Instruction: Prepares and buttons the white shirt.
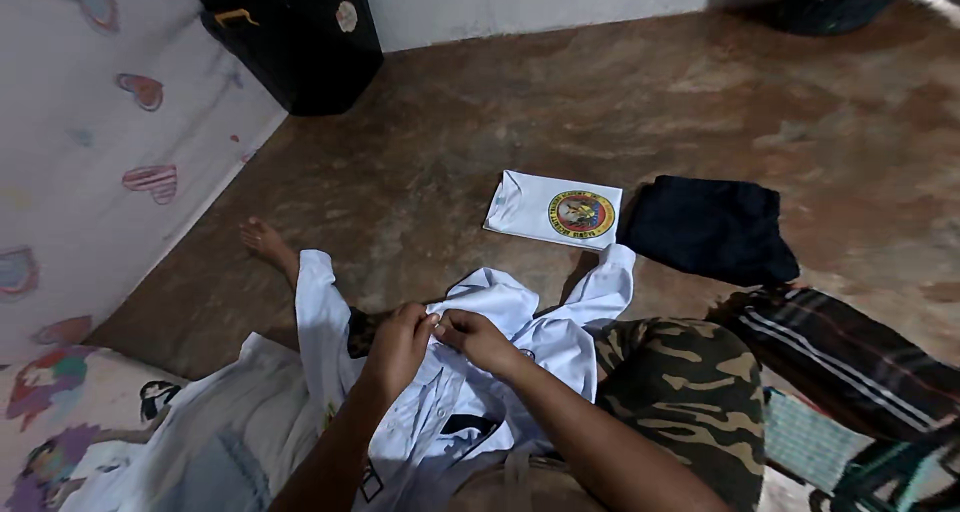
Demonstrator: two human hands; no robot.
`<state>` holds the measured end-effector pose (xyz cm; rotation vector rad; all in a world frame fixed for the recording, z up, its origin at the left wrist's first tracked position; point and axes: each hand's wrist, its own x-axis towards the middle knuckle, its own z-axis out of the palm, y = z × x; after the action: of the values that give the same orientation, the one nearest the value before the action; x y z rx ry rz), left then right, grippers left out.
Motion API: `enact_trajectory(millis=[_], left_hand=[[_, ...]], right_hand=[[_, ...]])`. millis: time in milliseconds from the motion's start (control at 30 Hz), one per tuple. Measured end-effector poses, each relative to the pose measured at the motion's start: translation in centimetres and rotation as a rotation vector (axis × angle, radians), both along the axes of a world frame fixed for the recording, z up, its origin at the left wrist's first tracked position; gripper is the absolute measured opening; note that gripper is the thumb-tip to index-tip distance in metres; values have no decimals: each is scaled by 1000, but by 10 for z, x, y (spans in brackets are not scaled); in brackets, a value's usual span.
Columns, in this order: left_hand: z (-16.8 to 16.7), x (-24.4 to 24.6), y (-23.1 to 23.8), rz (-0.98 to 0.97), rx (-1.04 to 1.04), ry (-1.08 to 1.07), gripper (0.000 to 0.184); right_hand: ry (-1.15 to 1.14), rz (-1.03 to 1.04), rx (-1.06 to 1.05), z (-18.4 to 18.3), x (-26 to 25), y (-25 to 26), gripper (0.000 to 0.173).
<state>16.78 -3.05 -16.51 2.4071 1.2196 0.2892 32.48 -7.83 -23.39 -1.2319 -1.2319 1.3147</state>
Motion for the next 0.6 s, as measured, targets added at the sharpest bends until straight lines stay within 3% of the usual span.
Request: enact_trajectory(millis=[167,600], left_hand=[[-4,-15,4,-61,-56,-218,30],[-4,-14,0,-62,70,-251,23]], right_hand=[[58,13,4,7,8,-9,20],[-17,-13,126,15,8,-17,17]])
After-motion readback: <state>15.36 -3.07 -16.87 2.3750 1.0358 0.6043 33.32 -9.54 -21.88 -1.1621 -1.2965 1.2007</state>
